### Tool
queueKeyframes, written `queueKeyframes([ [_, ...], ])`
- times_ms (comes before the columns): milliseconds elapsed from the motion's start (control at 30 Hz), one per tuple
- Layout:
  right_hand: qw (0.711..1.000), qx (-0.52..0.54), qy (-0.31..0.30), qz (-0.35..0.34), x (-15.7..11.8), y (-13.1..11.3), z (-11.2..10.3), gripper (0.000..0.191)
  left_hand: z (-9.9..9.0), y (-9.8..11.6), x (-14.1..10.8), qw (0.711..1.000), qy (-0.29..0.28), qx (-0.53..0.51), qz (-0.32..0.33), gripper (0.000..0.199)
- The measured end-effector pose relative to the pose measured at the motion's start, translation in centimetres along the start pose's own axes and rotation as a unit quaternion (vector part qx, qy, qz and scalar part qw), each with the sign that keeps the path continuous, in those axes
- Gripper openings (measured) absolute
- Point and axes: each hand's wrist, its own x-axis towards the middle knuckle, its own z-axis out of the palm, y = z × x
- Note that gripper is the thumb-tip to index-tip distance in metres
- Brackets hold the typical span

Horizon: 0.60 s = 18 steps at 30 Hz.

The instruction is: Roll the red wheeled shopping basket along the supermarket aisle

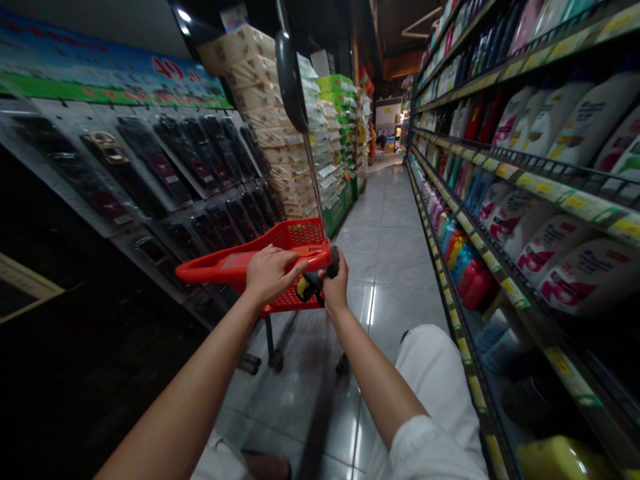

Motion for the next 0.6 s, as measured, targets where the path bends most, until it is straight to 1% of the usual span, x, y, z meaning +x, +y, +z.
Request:
queueKeyframes([
  [100,0.999,0.034,-0.029,0.011,-0.2,-2.9,-1.1,0.077,0.1,0.0,-0.1,1.0,0.008,-0.005,-0.001,0.049],
  [167,0.999,-0.001,-0.041,-0.01,-0.9,-4.8,-1.9,0.075,0.2,0.0,-0.1,1.0,0.013,0.0,-0.002,0.048],
  [233,0.995,-0.071,-0.043,-0.056,-1.8,-6.6,-2.3,0.073,0.2,0.1,-0.1,1.0,0.012,0.01,-0.001,0.049],
  [333,0.976,-0.151,-0.064,-0.145,-3.2,-8.2,-2.0,0.066,0.3,0.3,-0.1,1.0,0.016,0.019,-0.001,0.05],
  [400,0.966,-0.165,-0.069,-0.186,-3.5,-8.3,-1.4,0.059,0.3,0.4,-0.1,1.0,0.024,0.016,-0.001,0.051],
  [467,0.967,-0.159,-0.042,-0.192,-3.3,-7.8,-1.0,0.054,0.2,0.5,-0.2,1.0,0.028,0.01,-0.002,0.052],
  [533,0.977,-0.138,0.004,-0.163,-2.6,-6.9,-1.0,0.054,0.0,0.5,-0.3,1.0,0.026,0.006,-0.003,0.051],
  [600,0.988,-0.095,0.035,-0.117,-1.7,-5.8,-1.1,0.056,-0.2,0.5,-0.5,1.0,0.023,0.004,-0.002,0.048],
])
